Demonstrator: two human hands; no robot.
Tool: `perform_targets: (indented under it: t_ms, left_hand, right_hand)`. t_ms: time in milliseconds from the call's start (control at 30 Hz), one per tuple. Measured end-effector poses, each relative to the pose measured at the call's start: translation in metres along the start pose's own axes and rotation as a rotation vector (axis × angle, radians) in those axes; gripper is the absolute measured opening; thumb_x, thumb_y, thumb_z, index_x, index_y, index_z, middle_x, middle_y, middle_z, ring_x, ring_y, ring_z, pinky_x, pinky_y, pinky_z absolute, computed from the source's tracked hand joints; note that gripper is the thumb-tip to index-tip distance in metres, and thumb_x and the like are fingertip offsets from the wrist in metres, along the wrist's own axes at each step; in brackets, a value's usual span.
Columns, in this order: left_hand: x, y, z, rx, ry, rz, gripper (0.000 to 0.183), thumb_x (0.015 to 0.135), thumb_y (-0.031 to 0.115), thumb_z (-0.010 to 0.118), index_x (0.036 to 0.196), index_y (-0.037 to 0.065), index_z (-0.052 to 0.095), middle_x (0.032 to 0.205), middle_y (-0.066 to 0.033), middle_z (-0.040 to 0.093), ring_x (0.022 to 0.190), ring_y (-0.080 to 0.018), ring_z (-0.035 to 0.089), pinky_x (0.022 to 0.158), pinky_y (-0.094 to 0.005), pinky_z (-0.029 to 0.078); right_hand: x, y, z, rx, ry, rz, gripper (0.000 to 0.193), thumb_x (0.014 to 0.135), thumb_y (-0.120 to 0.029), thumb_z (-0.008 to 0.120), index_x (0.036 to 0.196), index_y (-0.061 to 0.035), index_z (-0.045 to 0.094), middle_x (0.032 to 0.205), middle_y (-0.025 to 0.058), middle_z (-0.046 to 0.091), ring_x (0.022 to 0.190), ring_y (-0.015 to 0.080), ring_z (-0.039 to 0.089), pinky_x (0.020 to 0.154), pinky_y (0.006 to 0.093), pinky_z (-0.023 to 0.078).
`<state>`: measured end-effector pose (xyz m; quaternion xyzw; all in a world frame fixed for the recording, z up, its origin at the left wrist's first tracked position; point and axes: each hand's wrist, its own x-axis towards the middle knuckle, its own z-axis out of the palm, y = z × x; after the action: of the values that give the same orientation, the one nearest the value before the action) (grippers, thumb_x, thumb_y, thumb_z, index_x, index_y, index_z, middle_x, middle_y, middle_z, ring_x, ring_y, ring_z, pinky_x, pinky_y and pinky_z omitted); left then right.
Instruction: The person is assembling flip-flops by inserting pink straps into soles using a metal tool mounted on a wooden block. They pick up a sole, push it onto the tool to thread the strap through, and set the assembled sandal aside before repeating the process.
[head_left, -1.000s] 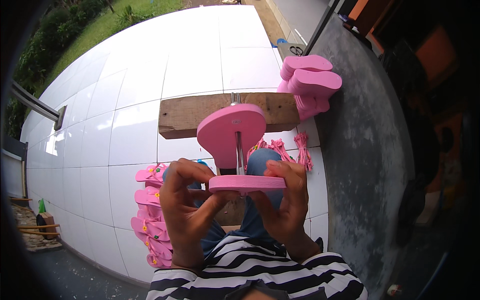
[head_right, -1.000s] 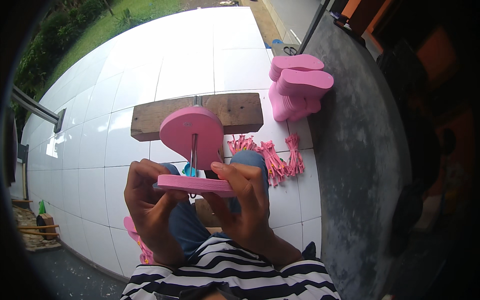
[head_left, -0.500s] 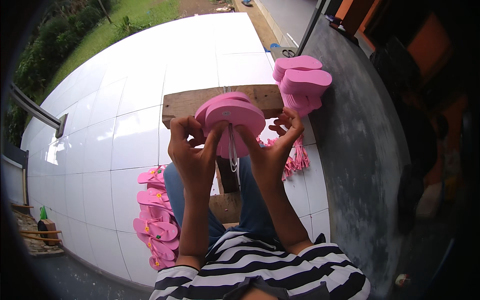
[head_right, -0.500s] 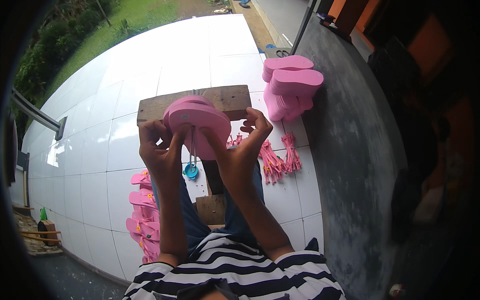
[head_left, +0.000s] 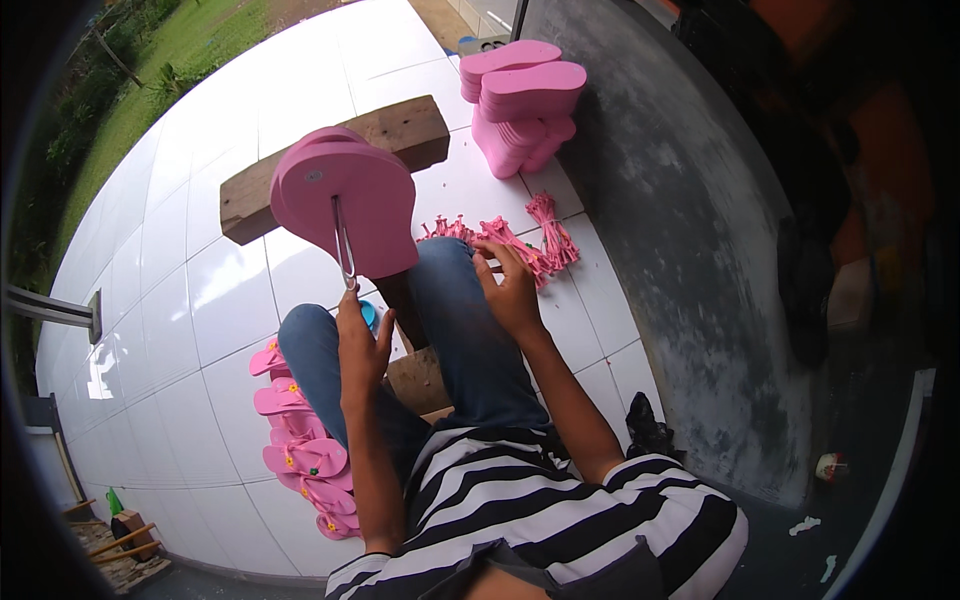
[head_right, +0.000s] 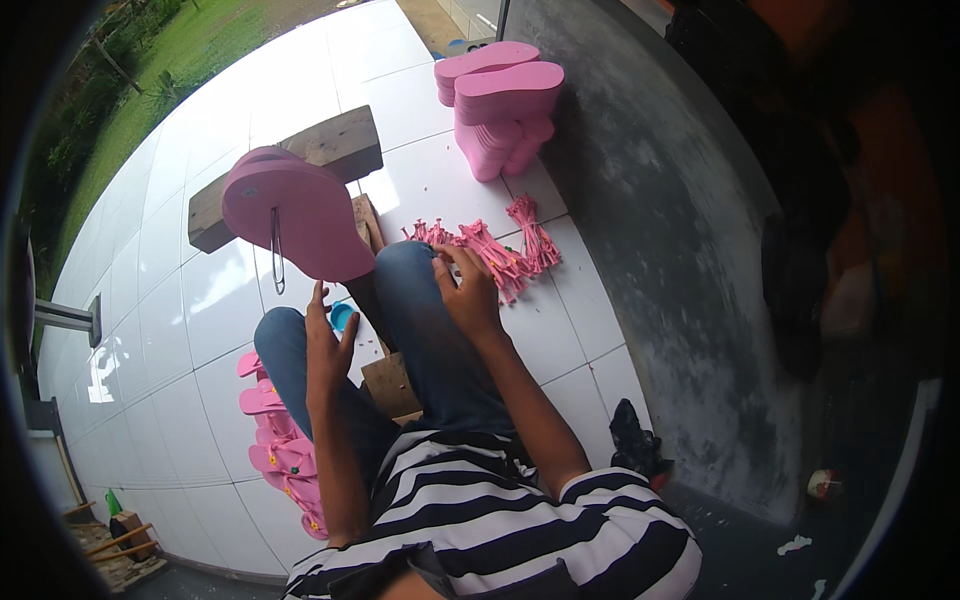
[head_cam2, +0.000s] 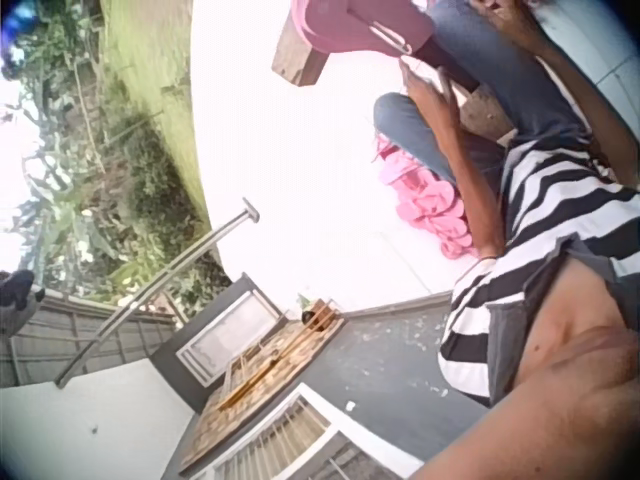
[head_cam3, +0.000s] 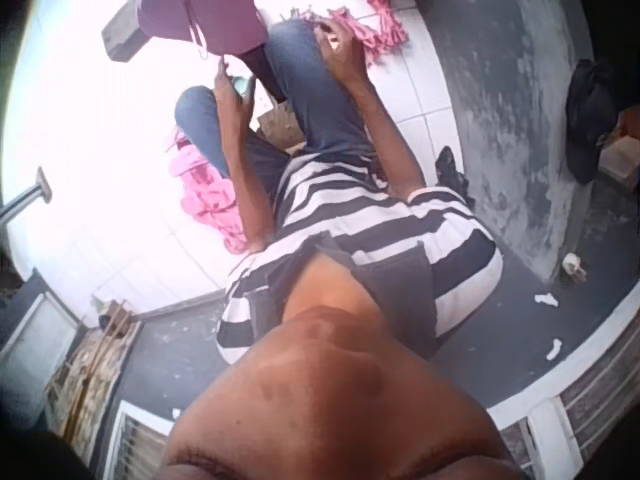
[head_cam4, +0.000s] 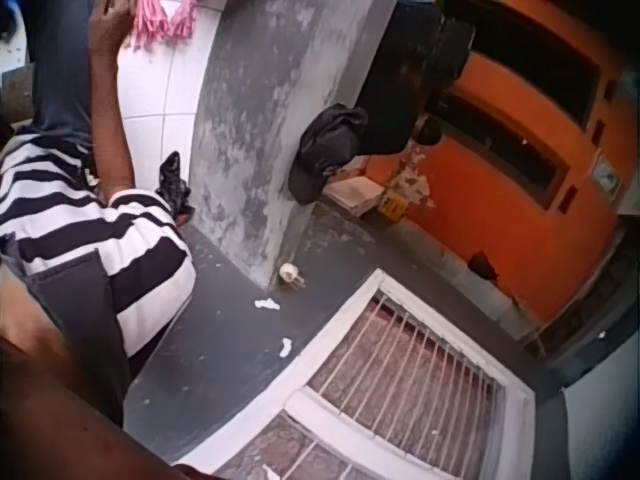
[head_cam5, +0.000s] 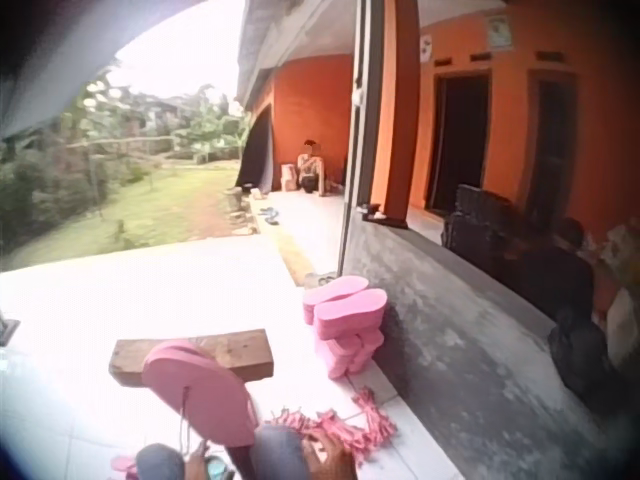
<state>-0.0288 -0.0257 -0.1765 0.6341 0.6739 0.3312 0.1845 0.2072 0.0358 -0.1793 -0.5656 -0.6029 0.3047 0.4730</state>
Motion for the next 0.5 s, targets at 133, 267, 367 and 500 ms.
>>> perform_targets:
  t_ms: [133,267,367,500]
  left_hand:
    - [-0.007,0.002,-0.022,-0.279,-0.151,0.005,0.034,0.095,0.008,0.060,0.128,0.000,0.056,0.108,-0.0171,0.068,0.091,-0.0280,0.069,0.081,-0.0349,0.055]
    - [0.001,0.004,-0.007,0.013,-0.165,0.015,0.028,0.094,0.014,0.061,0.121,0.004,0.059,0.101,-0.0111,0.070,0.087,-0.0249,0.070,0.074,-0.0355,0.056]
    - [0.001,-0.023,0.025,0.266,-0.273,0.111,0.030,0.089,0.019,0.064,0.116,0.006,0.059,0.098,-0.0106,0.069,0.087,-0.0313,0.067,0.069,-0.0422,0.054]
    - [0.002,-0.035,0.048,0.137,-0.525,0.013,0.028,0.087,0.019,0.065,0.109,0.004,0.058,0.097,-0.0196,0.069,0.089,-0.0390,0.067,0.074,-0.0461,0.054]
  right_hand:
    - [-0.011,0.180,-0.043,-0.250,0.233,0.380,0.023,0.094,-0.023,0.061,0.100,-0.0021,0.067,0.089,0.0151,0.072,0.083,0.0277,0.071,0.074,0.0382,0.054]
    - [-0.026,0.242,-0.021,-0.385,0.097,0.473,0.022,0.089,-0.025,0.064,0.096,-0.0042,0.068,0.088,0.0131,0.072,0.083,0.0300,0.070,0.074,0.0402,0.054]
    - [-0.028,0.257,0.024,-0.315,-0.022,0.365,0.025,0.085,-0.024,0.069,0.100,-0.0047,0.066,0.085,0.0116,0.070,0.085,0.0302,0.068,0.076,0.0424,0.052]
    - [-0.020,0.239,0.075,-0.343,-0.116,0.399,0.028,0.086,-0.028,0.067,0.104,-0.0067,0.065,0.096,0.0140,0.068,0.090,0.0324,0.065,0.081,0.0439,0.050]
